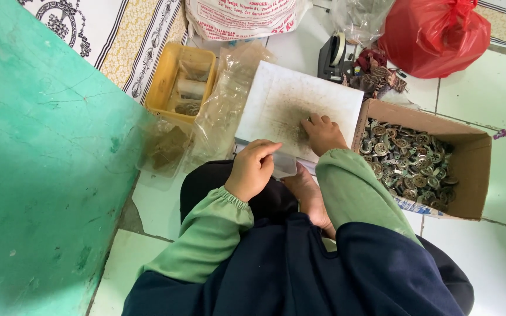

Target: Packaging small metal pins or badges into individual plastic pouches from a large bulk container.

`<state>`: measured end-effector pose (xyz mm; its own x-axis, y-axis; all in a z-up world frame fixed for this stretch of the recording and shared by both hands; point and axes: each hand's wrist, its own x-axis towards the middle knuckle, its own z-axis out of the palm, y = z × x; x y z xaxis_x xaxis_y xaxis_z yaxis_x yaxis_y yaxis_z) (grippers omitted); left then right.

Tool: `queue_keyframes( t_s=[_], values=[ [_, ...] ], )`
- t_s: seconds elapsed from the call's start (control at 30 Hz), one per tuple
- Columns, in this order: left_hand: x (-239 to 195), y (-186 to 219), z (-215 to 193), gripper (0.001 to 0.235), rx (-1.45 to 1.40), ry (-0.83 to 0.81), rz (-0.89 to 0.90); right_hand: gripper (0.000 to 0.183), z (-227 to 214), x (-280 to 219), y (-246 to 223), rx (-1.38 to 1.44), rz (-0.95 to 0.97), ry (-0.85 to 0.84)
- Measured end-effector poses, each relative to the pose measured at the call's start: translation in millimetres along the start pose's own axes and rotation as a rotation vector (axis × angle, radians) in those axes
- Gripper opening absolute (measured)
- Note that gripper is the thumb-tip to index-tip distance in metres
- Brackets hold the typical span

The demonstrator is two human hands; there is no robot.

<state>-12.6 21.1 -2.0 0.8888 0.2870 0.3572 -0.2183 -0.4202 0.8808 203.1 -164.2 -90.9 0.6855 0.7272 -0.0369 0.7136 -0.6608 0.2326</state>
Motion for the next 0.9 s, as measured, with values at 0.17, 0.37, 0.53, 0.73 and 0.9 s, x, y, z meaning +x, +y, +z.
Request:
queue_keyframes(
  t_s=[0.17, 0.37, 0.53, 0.73, 0.9],
  values=[
    [0.1, -6.2, 1.3, 0.039, 0.011, -0.001, -0.002, 0.022, 9.0, 7.6, 19.1, 0.077, -0.032, 0.081],
    [2.9, -4.2, 3.1, 0.039, 0.030, 0.006, 0.004, 0.021, -1.6, 5.8, 22.3, 0.298, 0.160, -0.091],
    [1.7, -7.8, 8.7, 0.040, 0.032, -0.007, -0.003, 0.016, -6.0, -8.8, 17.2, 0.430, 0.254, -0.109],
    [3.9, -7.7, 11.5, 0.039, 0.068, -0.014, -0.058, 0.014, -86.0, -62.4, -36.8, 1.022, 0.223, 0.588],
    [9.8, -2.8, 20.5, 0.035, 0.055, -0.027, -0.071, 0.015, -151.4, -92.5, -63.3, 0.764, -0.198, 0.753]
  ],
)
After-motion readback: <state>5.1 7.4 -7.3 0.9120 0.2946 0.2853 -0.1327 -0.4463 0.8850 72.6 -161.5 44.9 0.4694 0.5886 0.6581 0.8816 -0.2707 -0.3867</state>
